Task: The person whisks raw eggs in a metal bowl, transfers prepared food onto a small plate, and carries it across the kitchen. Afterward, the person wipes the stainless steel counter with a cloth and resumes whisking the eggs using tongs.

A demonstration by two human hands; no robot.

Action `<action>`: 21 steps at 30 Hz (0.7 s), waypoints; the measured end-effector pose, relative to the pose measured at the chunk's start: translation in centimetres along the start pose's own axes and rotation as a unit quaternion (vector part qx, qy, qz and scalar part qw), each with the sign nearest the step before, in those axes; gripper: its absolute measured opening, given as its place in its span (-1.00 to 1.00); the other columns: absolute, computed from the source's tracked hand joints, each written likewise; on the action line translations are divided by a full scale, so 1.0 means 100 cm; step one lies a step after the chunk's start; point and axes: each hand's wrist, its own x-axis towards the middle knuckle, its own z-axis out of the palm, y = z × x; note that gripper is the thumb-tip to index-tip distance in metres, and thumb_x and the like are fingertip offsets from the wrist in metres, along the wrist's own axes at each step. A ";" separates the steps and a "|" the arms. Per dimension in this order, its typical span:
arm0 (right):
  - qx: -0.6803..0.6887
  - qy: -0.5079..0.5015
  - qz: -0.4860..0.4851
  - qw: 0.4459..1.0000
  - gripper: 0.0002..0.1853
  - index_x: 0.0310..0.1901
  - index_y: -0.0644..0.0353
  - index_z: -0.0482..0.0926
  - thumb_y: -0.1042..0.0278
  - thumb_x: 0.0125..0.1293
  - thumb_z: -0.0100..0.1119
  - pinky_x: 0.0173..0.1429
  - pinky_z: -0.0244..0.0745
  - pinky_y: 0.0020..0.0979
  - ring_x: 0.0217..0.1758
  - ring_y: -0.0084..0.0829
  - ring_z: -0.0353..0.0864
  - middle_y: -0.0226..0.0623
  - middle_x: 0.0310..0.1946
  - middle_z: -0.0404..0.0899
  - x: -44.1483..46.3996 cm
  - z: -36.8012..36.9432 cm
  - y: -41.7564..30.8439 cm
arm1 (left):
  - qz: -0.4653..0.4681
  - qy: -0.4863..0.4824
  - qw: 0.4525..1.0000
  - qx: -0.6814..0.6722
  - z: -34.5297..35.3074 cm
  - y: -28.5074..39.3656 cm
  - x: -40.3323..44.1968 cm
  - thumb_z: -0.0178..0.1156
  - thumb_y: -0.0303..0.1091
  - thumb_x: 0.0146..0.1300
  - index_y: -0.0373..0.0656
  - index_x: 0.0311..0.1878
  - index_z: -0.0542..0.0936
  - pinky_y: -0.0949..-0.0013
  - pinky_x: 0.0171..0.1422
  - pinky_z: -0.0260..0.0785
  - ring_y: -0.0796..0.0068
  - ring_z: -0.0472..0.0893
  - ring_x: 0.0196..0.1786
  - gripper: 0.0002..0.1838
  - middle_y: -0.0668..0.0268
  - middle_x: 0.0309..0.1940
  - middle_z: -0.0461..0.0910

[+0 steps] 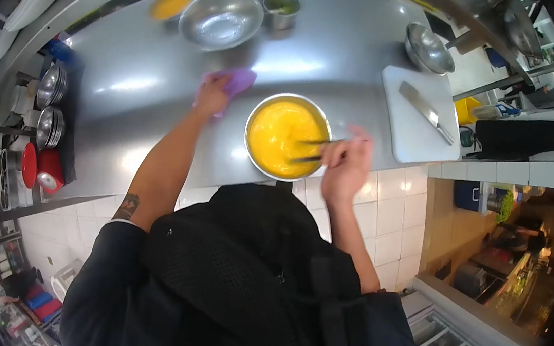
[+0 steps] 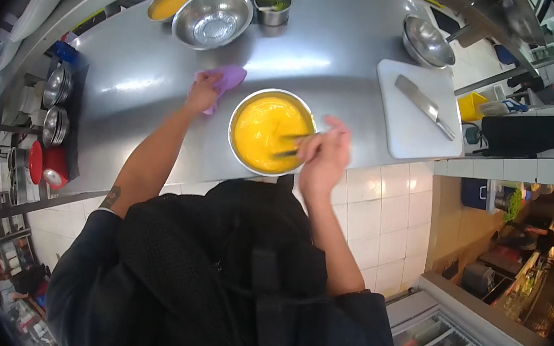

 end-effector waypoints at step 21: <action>-0.056 -0.051 0.040 0.996 -0.77 0.04 0.27 0.42 0.33 0.60 -0.20 -0.22 0.40 -0.42 -0.55 -0.56 0.30 -0.46 -0.64 0.25 -0.001 -0.012 0.026 | 0.011 -0.001 1.000 -0.013 0.004 0.000 0.000 0.20 -0.24 0.25 0.40 0.41 0.42 0.07 0.47 0.24 -0.06 0.39 0.36 -0.38 0.09 0.36 0.30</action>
